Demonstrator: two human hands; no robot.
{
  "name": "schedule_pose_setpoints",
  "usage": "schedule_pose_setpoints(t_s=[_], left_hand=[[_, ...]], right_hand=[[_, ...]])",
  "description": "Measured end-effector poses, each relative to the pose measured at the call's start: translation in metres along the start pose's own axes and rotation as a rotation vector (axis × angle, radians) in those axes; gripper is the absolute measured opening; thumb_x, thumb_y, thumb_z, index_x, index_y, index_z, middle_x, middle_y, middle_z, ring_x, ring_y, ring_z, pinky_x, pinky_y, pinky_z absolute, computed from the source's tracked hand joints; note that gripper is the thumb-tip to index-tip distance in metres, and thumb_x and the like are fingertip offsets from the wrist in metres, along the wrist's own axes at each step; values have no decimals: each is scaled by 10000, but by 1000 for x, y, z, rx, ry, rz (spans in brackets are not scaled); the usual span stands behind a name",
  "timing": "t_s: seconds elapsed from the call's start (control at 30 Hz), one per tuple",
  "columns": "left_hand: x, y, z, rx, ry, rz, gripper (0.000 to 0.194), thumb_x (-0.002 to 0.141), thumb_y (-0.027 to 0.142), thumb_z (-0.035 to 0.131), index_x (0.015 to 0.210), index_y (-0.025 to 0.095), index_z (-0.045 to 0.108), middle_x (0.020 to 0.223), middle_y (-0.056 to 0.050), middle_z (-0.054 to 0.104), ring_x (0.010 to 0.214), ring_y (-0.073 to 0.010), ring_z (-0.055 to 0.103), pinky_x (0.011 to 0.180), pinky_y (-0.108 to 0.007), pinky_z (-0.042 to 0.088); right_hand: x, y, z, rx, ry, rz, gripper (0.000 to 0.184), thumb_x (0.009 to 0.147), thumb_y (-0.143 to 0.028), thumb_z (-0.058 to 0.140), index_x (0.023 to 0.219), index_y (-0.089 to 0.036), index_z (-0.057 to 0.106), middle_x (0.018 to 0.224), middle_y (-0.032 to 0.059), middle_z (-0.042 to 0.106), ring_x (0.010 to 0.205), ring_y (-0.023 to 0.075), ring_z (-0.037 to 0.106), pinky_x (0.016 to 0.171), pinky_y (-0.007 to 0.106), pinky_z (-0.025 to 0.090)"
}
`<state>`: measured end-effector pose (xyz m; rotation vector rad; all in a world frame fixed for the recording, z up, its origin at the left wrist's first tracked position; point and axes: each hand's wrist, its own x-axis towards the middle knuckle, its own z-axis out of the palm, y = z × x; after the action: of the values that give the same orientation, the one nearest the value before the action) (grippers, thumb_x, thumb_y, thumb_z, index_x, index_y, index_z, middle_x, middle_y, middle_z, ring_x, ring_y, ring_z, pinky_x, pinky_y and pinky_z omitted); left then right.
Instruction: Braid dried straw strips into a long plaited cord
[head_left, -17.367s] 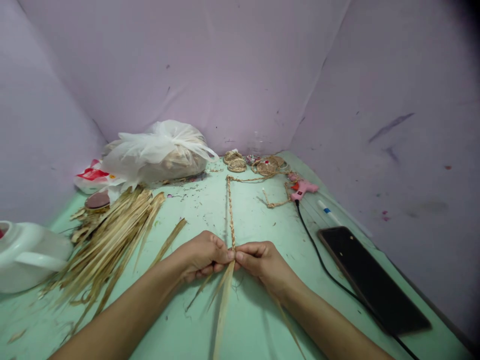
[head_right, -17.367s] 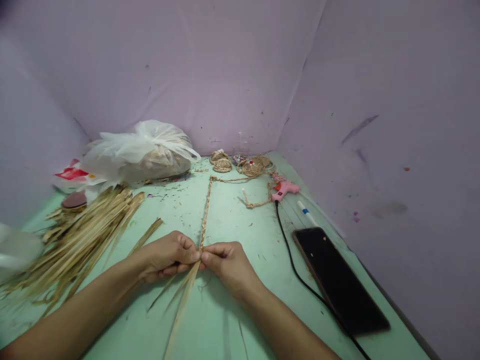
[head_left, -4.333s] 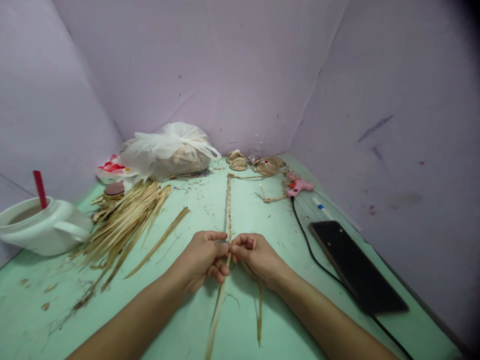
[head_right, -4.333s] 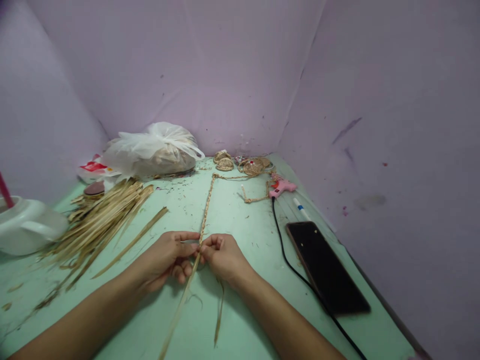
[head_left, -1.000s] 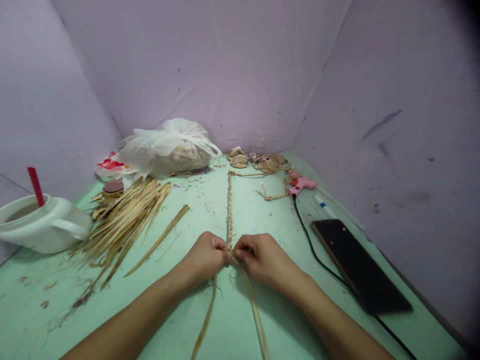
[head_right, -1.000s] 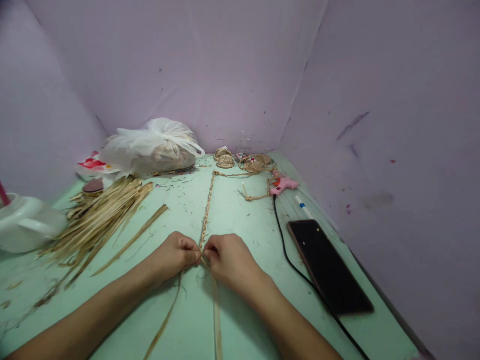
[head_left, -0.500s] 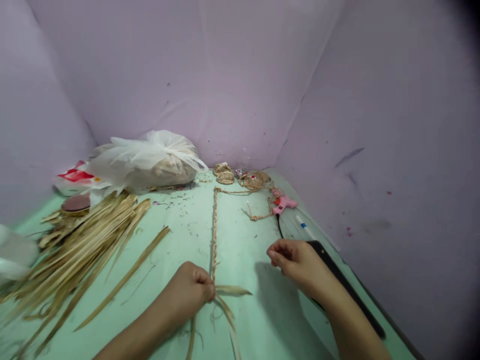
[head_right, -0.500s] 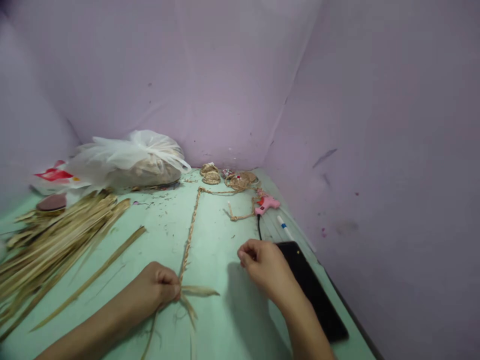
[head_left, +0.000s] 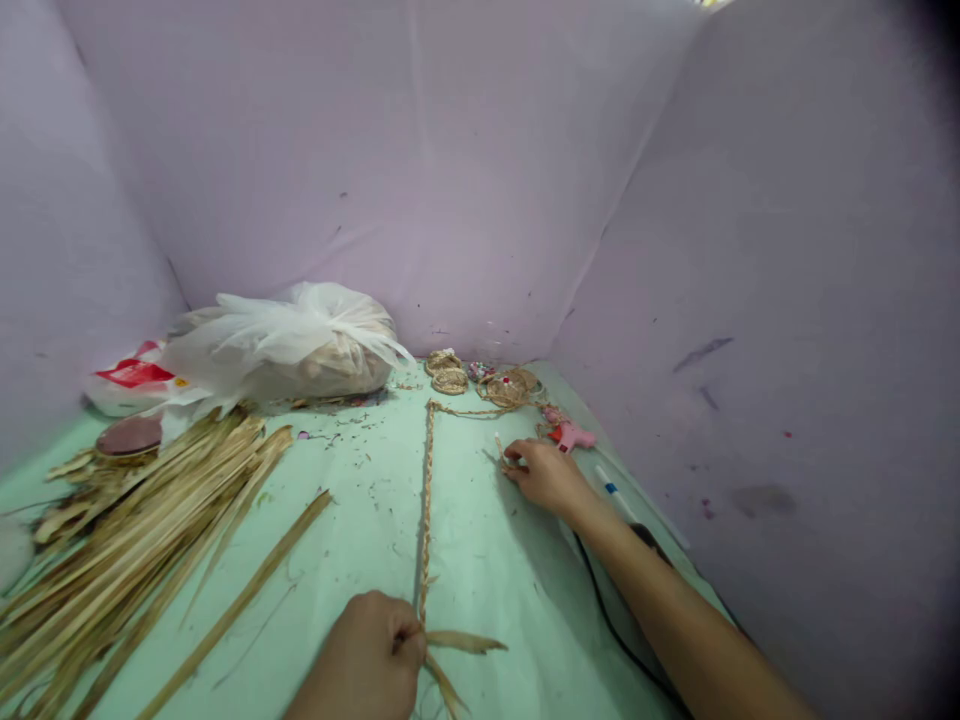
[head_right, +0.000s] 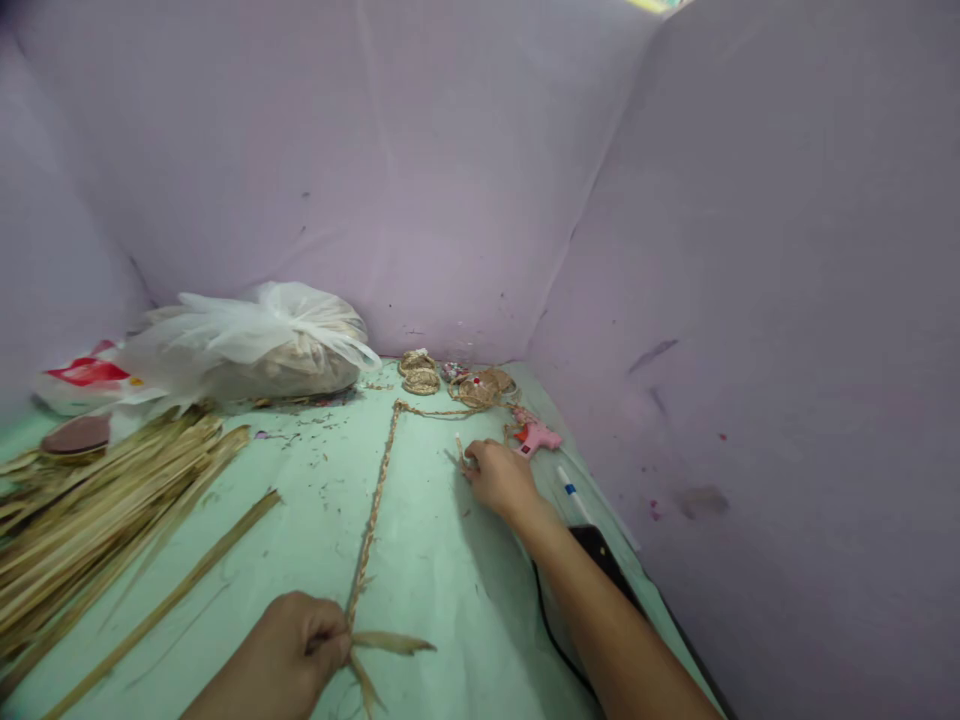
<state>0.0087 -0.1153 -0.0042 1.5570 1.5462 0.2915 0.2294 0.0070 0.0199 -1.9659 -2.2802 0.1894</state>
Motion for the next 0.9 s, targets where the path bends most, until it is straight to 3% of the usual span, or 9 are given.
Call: schedule_pose_setpoints(t_s=[0.1,0.2,0.3,0.4,0.53,0.67,0.9], left_hand=[[-6,1,-2,143,52,29,237,691,236,401,466,164,424,494,-3,459,538,-134,458,501,-228,267],[-14,2,-8,271,219,104,287,768,303,349,636,184,574,662,-45,590,624,-175,540,562,-253,338],[-14,5,-21,315,442,227,329,790,358,343,965,226,587,982,-67,596,747,-191,575,621,-274,391],[-4,17,-38,333,543,311,322,791,343,361,1017,232,561,1019,-59,580,780,-180,571,676,-277,408],[18,46,-52,389,473,342,251,781,225,358,875,200,589,871,-52,594,753,-165,547,704,-271,380],[37,65,-44,464,365,375,198,765,183,378,737,179,575,778,-48,570,704,-149,532,646,-245,341],[49,54,-37,446,343,435,150,729,151,392,720,191,536,737,-30,558,670,-139,513,596,-236,304]], right_hand=[[3,-9,4,-11,4,5,167,749,-202,485,828,-174,629,849,80,658,811,190,576,607,248,328],[-1,-24,2,109,78,-25,181,777,-202,448,888,-185,590,848,69,658,800,182,579,609,244,329],[-11,-47,0,283,98,-161,184,797,-203,432,912,-203,574,871,46,654,802,162,575,648,232,346],[-28,-68,0,414,139,-291,207,816,-196,407,937,-211,574,921,40,640,825,149,564,692,222,360],[-48,-75,3,542,148,-301,228,826,-185,392,935,-196,592,903,49,632,812,140,560,700,215,376],[-55,-68,4,623,124,-263,259,828,-168,378,923,-191,618,869,49,640,792,138,562,697,217,382],[-59,-69,6,613,130,-235,272,803,-167,383,929,-185,623,873,59,645,799,145,572,697,218,379]])
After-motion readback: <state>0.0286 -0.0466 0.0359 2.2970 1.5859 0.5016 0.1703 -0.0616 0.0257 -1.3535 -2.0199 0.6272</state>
